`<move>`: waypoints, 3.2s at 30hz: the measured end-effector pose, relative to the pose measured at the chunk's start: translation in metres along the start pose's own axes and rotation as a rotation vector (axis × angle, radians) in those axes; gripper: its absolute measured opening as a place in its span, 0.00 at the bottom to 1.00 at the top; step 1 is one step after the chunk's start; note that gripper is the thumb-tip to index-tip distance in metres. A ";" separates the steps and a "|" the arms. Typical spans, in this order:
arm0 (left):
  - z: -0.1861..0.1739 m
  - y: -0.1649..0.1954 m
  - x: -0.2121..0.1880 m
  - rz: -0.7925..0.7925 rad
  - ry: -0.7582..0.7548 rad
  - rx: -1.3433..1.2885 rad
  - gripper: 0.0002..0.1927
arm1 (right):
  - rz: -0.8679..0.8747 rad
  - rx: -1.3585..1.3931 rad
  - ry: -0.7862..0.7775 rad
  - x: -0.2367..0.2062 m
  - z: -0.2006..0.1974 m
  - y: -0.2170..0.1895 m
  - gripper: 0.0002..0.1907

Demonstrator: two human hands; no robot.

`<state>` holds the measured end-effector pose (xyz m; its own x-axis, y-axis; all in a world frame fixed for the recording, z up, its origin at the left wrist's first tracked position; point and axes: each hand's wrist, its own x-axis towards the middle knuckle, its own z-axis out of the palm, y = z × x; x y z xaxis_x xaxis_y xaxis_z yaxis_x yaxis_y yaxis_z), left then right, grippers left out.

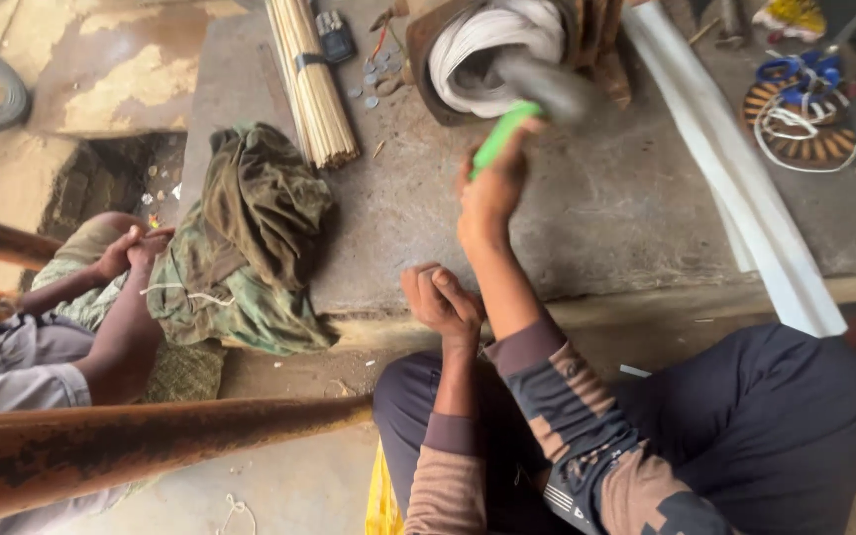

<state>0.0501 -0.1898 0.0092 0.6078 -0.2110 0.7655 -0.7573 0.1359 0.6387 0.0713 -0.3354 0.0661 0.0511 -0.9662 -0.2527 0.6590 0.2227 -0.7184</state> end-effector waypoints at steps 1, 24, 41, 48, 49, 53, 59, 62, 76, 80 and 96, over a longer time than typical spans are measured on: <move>0.000 -0.001 0.000 0.004 0.004 0.004 0.12 | -0.174 0.093 0.016 -0.003 0.002 0.004 0.35; -0.006 -0.002 0.003 0.020 -0.020 -0.024 0.09 | -1.075 -1.351 -0.574 0.034 -0.079 -0.034 0.19; -0.008 0.001 0.008 0.009 -0.062 -0.022 0.09 | -1.180 -1.687 -0.541 0.094 -0.083 -0.075 0.24; -0.006 -0.003 0.007 0.035 -0.060 -0.021 0.09 | -1.480 -1.226 -1.010 0.051 -0.072 -0.107 0.20; -0.006 -0.004 0.006 0.038 -0.057 -0.021 0.09 | -1.564 -1.193 -1.065 0.053 -0.064 -0.113 0.20; -0.008 -0.006 0.007 0.057 -0.071 0.014 0.10 | -0.959 -1.887 -0.528 0.057 -0.047 -0.116 0.21; -0.008 -0.003 0.008 0.073 -0.078 -0.013 0.09 | -1.296 -1.549 -0.880 0.040 -0.071 -0.109 0.20; -0.008 -0.001 0.008 0.052 -0.087 0.007 0.09 | -1.721 -1.085 -1.052 0.053 -0.073 -0.113 0.15; -0.009 -0.001 0.010 0.084 -0.068 0.000 0.12 | -1.402 -1.975 -1.344 0.090 -0.071 -0.168 0.21; -0.010 0.000 0.012 0.082 -0.061 -0.013 0.12 | -1.114 -2.421 -0.677 0.088 -0.058 -0.168 0.29; -0.010 0.003 0.015 0.095 -0.039 0.005 0.13 | -1.694 -2.047 -1.775 0.043 -0.017 -0.188 0.26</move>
<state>0.0588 -0.1829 0.0233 0.5236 -0.2347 0.8190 -0.8123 0.1526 0.5630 -0.0635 -0.4169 0.1789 0.9653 0.2528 -0.0660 0.2507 -0.8254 0.5058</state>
